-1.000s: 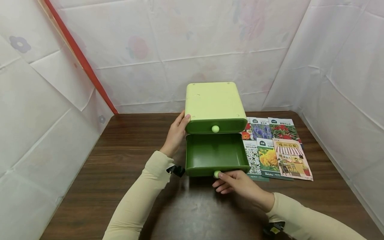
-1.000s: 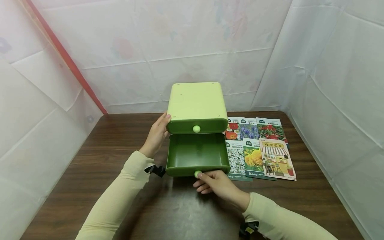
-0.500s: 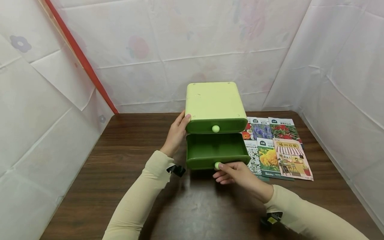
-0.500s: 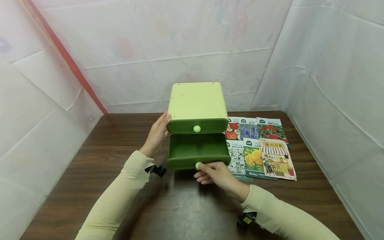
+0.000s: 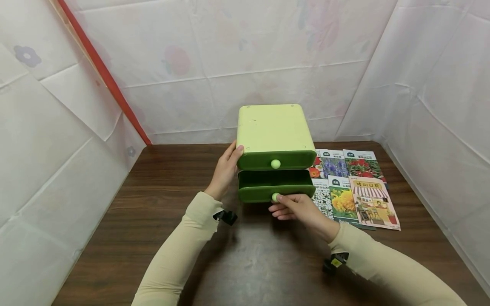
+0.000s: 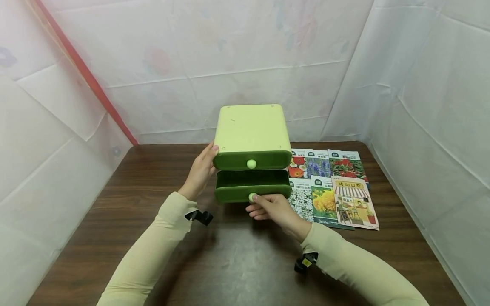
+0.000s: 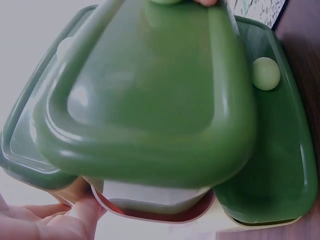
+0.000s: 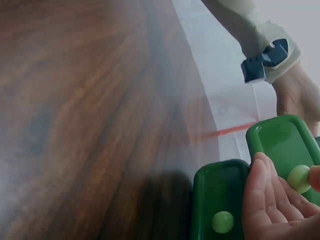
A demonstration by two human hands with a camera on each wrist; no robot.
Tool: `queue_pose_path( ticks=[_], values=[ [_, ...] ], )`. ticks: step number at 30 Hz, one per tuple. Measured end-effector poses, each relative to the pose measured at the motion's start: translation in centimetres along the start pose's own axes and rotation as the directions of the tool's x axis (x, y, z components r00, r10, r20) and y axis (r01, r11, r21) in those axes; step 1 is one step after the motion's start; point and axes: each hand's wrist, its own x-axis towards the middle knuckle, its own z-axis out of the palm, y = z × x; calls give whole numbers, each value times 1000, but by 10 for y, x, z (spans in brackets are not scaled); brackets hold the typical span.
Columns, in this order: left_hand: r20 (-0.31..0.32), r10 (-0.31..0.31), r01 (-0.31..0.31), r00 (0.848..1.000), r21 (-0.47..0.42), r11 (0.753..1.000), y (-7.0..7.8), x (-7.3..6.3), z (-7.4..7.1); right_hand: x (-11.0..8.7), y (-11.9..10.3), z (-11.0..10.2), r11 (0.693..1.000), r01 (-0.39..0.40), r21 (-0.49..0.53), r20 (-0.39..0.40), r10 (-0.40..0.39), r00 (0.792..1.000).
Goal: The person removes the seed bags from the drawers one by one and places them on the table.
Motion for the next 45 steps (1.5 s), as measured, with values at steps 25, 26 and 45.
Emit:
queue_pose_path(
  ticks=[25, 26, 45],
  values=[
    [-43, -18, 19, 999, 16, 1000, 0, -1, 2, 39, -9, -4, 997, 41, 60, -127, -33, 991],
    [-45, -20, 21, 999, 11, 1000, 0, -1, 2, 40, -9, -4, 997, 42, 64, -129, -33, 991],
    [-39, -17, 19, 999, 46, 999, 0, -1, 2, 45, -8, -7, 996, 43, 78, -120, -34, 992]
  ],
)
